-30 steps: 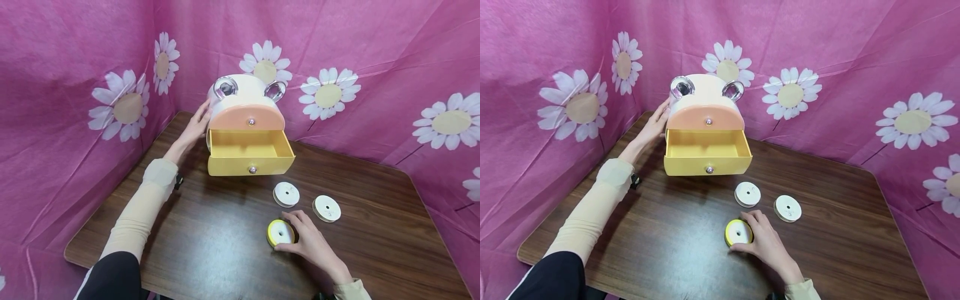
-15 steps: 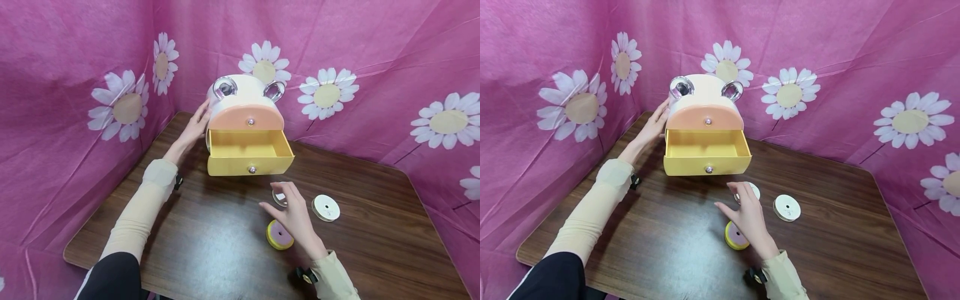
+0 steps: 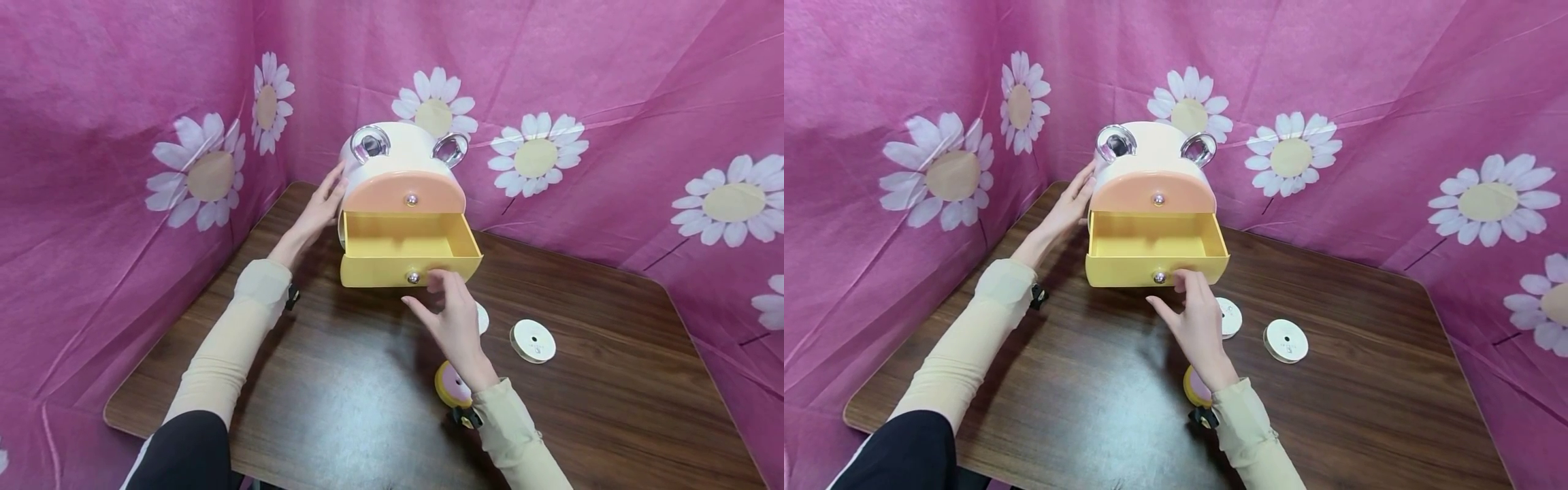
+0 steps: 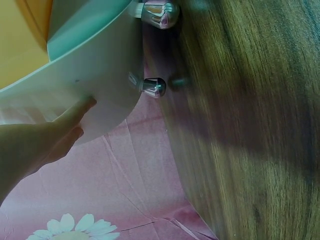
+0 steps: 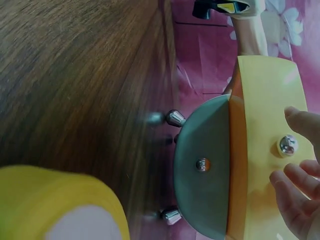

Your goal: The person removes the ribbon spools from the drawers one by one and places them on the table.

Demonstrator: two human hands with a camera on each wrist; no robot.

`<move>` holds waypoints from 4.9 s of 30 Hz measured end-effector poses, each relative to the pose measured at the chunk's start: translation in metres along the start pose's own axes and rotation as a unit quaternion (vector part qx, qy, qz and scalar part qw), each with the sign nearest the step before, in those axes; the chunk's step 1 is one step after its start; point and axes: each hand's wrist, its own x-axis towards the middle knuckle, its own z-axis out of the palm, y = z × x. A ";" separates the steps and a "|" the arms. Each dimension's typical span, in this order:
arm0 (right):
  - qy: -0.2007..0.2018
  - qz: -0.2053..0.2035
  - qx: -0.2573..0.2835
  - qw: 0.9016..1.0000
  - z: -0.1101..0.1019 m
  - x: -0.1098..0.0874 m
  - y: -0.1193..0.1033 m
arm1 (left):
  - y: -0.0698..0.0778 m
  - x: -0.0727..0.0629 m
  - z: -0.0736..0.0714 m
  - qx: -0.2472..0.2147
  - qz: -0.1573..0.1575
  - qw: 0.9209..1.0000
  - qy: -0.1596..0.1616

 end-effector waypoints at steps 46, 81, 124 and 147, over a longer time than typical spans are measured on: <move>0.071 0.104 0.060 0.990 0.037 0.019 -0.007 | -0.003 0.000 -0.002 0.001 0.002 1.000 0.000; 0.015 0.126 0.007 0.992 0.048 0.069 0.011 | 0.024 -0.020 0.004 -0.005 -0.019 1.000 -0.015; 0.010 0.187 -0.004 0.982 0.064 0.090 0.022 | -0.007 -0.003 0.003 -0.006 0.008 1.000 0.005; -0.050 0.219 -0.033 0.974 0.069 0.068 0.029 | -0.007 -0.003 0.001 -0.015 0.009 1.000 -0.004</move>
